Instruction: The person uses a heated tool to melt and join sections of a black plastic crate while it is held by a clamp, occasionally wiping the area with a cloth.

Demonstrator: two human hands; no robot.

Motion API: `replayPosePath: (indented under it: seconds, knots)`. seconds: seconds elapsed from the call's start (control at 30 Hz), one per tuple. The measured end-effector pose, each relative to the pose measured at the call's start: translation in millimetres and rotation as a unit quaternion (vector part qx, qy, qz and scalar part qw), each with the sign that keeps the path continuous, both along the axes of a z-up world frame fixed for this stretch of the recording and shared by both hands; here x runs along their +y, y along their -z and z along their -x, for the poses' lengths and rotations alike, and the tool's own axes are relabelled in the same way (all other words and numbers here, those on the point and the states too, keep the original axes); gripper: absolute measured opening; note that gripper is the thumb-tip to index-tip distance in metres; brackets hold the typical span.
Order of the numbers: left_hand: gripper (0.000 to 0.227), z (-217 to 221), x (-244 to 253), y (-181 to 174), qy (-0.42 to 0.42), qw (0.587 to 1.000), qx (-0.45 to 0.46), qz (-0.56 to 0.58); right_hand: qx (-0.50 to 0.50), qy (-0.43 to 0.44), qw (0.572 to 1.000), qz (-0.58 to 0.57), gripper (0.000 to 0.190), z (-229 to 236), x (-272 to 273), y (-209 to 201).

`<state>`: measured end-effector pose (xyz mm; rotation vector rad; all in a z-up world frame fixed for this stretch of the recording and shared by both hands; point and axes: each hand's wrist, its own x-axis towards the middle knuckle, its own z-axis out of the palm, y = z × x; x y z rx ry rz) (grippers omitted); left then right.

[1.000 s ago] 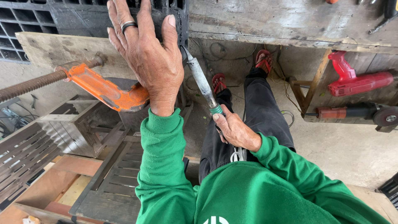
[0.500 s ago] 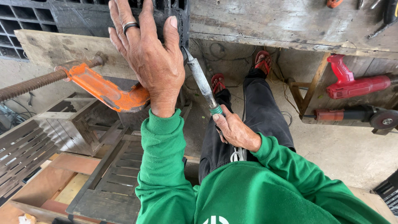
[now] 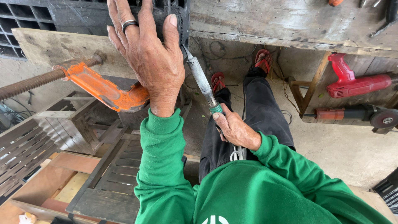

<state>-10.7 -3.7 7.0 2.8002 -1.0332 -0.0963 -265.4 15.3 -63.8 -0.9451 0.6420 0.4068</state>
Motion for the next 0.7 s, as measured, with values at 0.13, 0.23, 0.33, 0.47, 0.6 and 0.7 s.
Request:
replayPosePath:
  seconds: [0.13,0.23,0.33,0.47,0.6,0.7]
  knots:
    - [0.047,0.0,-5.7,-5.8,-0.019,1.0,0.025,-0.001,0.009,-0.003,1.0,0.013,0.08,1.6,-6.3,2.9]
    - [0.046,-0.4,-4.2,-6.2,-0.018,1.0,0.02,-0.007,-0.02,-0.017,0.999,0.035,0.069,6.7,-22.7,11.4]
    - [0.047,-2.2,-3.2,-4.8,-0.003,1.0,0.011,-0.001,-0.065,-0.05,0.992,0.097,0.06,10.4,-42.7,17.9]
    - [0.047,-2.8,-0.5,-1.8,-0.004,1.0,0.013,0.0,-0.037,-0.085,0.993,0.071,0.056,8.1,-56.5,20.1]
    - [0.047,-2.6,-4.6,-6.4,-0.003,1.0,0.009,-0.005,-0.042,-0.087,0.994,0.057,0.056,7.9,-66.3,19.0]
    - [0.045,-1.5,-10.3,-12.0,-0.025,0.999,0.032,0.004,-0.05,-0.093,0.993,0.058,0.055,8.3,-73.0,18.5]
